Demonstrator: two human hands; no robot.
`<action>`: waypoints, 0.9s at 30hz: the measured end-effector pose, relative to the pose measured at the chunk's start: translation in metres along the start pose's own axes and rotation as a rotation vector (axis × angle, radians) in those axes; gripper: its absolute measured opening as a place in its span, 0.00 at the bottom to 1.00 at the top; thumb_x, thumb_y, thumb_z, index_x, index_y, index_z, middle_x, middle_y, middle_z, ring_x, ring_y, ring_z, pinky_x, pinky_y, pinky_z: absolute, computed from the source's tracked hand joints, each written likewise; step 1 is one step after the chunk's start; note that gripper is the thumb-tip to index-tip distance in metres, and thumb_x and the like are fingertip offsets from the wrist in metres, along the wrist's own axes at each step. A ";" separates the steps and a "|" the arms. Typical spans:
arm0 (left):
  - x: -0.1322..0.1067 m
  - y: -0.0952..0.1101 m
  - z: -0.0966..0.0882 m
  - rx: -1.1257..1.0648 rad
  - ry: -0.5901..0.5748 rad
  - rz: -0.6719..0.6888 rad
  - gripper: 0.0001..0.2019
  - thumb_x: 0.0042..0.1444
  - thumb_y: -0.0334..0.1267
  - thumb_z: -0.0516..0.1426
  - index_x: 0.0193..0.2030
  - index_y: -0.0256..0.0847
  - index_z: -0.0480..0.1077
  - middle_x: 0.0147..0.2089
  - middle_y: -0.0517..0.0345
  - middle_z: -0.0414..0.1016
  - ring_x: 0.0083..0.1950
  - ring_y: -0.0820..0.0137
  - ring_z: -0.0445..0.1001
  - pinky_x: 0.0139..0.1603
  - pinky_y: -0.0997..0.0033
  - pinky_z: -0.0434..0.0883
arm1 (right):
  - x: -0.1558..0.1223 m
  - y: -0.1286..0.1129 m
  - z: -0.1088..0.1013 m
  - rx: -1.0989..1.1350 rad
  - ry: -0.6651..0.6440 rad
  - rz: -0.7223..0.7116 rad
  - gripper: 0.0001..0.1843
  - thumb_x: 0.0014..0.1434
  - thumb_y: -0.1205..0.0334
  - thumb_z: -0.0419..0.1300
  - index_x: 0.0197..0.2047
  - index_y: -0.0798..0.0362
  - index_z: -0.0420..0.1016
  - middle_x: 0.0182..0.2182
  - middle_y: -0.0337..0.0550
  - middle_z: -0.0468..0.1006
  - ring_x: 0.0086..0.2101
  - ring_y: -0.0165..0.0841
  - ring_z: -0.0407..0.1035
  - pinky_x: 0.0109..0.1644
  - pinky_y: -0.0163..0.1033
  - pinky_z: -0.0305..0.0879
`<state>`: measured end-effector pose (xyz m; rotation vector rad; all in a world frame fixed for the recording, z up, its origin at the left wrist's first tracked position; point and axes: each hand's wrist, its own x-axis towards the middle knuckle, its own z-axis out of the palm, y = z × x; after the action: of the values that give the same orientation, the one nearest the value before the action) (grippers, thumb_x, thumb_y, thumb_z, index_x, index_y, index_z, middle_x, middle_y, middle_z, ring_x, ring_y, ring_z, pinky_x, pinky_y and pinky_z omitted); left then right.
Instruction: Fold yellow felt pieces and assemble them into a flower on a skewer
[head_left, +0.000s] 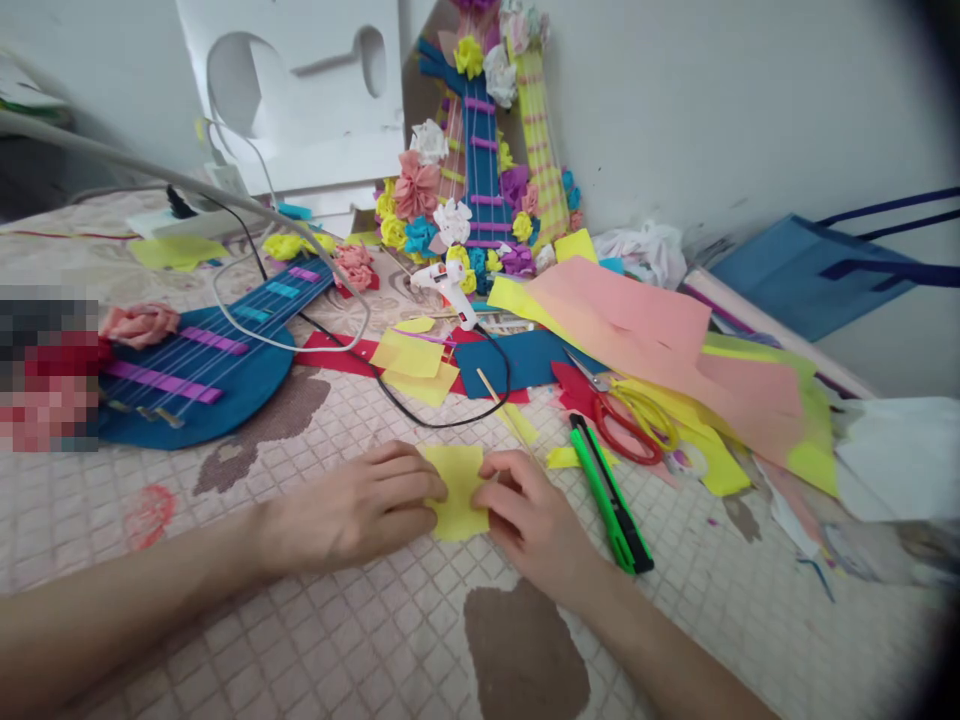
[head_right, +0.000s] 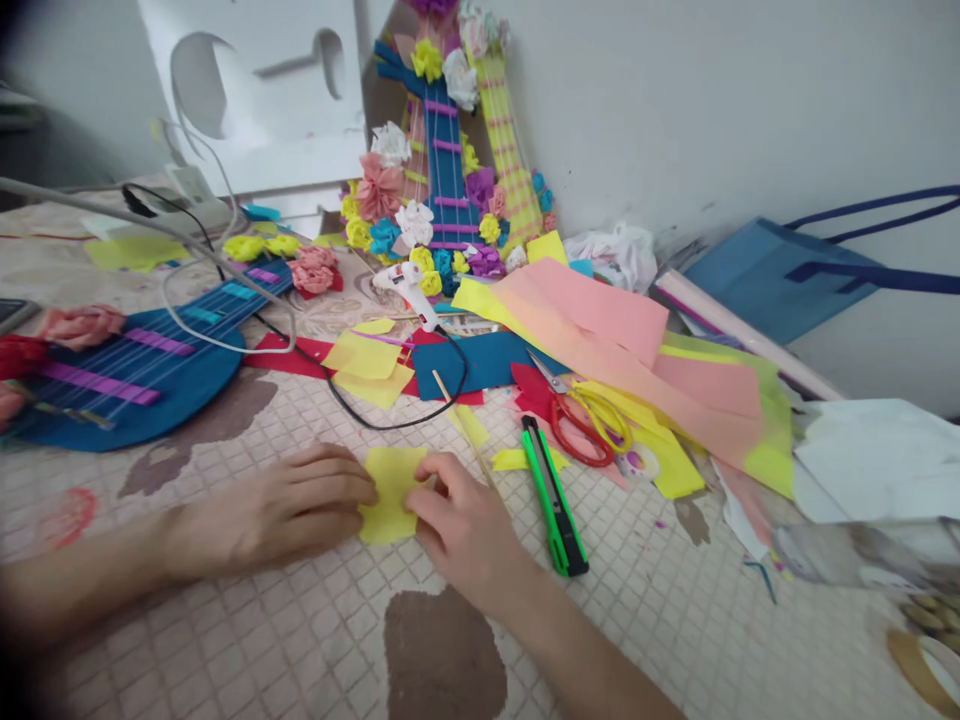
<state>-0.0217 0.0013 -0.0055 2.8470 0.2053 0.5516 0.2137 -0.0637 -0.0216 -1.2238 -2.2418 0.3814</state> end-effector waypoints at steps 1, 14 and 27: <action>-0.001 -0.001 0.001 -0.008 -0.007 -0.026 0.07 0.63 0.29 0.50 0.42 0.39 0.68 0.49 0.50 0.74 0.50 0.65 0.70 0.55 0.60 0.65 | 0.000 0.000 0.000 -0.002 -0.012 -0.005 0.11 0.56 0.76 0.51 0.36 0.51 0.68 0.42 0.45 0.67 0.34 0.31 0.67 0.38 0.40 0.69; 0.025 0.002 0.010 0.149 0.042 0.007 0.12 0.65 0.26 0.44 0.38 0.37 0.67 0.43 0.54 0.74 0.43 0.70 0.71 0.55 0.60 0.61 | -0.007 0.010 -0.009 -0.003 0.052 -0.006 0.13 0.59 0.75 0.51 0.45 0.50 0.65 0.43 0.48 0.67 0.43 0.35 0.67 0.45 0.42 0.69; 0.020 -0.010 0.013 -0.403 0.067 -0.251 0.05 0.59 0.27 0.54 0.39 0.37 0.69 0.45 0.51 0.71 0.47 0.68 0.71 0.47 0.69 0.69 | -0.005 0.009 -0.018 0.174 -0.125 0.071 0.07 0.60 0.73 0.53 0.38 0.52 0.67 0.38 0.43 0.69 0.40 0.32 0.66 0.43 0.38 0.65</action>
<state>0.0010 0.0118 -0.0131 2.3725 0.4065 0.5616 0.2329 -0.0632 -0.0130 -1.2197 -2.2191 0.6831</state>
